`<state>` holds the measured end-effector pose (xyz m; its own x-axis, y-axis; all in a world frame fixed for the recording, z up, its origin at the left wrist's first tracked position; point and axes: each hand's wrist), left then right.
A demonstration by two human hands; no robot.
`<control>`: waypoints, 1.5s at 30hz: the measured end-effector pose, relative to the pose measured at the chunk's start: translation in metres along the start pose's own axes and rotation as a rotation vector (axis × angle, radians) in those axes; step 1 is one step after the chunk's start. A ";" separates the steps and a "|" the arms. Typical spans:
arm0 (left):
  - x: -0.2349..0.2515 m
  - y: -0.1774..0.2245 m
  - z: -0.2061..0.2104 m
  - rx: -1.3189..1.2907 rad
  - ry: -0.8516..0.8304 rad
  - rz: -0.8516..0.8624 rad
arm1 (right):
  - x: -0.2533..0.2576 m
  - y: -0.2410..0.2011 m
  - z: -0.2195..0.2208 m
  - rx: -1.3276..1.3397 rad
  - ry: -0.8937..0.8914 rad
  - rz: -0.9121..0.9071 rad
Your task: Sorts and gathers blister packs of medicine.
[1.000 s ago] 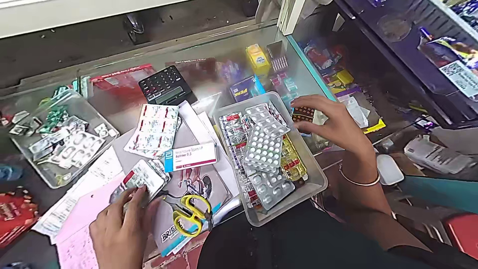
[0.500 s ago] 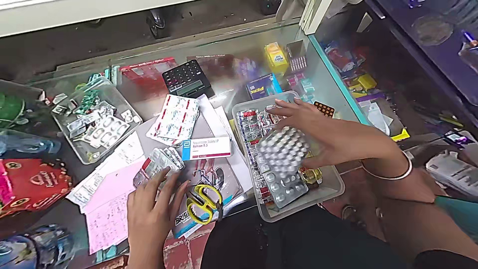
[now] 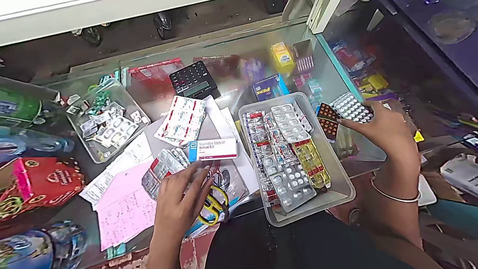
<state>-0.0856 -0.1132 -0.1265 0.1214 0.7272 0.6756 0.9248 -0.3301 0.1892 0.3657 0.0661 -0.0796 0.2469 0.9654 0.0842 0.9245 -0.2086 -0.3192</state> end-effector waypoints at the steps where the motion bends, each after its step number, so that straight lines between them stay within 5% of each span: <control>1: 0.001 0.001 0.001 -0.010 0.001 0.007 | -0.002 -0.001 -0.001 0.009 -0.003 -0.024; 5: 0.004 0.005 0.004 -0.047 -0.013 0.023 | -0.012 -0.022 -0.015 0.064 0.069 -0.173; 10: 0.005 0.016 0.013 -0.144 -0.021 0.028 | -0.035 -0.081 -0.010 0.319 0.088 -0.695; 16: 0.007 0.031 0.026 -0.177 0.021 0.090 | -0.052 -0.144 0.003 0.099 -0.027 -1.090; 21: 0.002 0.039 0.032 -0.203 0.086 0.041 | -0.046 -0.179 -0.008 -0.277 -0.531 -0.943; 28: -0.002 0.050 0.036 -0.341 0.122 0.036 | -0.037 -0.186 -0.033 -0.429 -0.534 -0.836; 34: 0.014 0.067 0.031 -0.860 0.062 -0.133 | -0.046 -0.168 -0.051 -0.378 -0.246 -0.837; 45: 0.031 0.071 0.026 -1.552 -0.145 -0.507 | -0.023 -0.119 -0.102 0.217 0.099 -0.967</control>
<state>-0.0068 -0.0984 -0.1110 0.0501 0.9606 0.2734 -0.3372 -0.2414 0.9099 0.2801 0.0530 0.0527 -0.5524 0.6854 0.4744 0.6701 0.7036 -0.2363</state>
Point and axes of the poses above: each hand's wrist, its own x-axis towards the middle knuckle, its own z-axis out of the palm, y = z × x, and after that the axes turned 10 degrees about y, right-handed
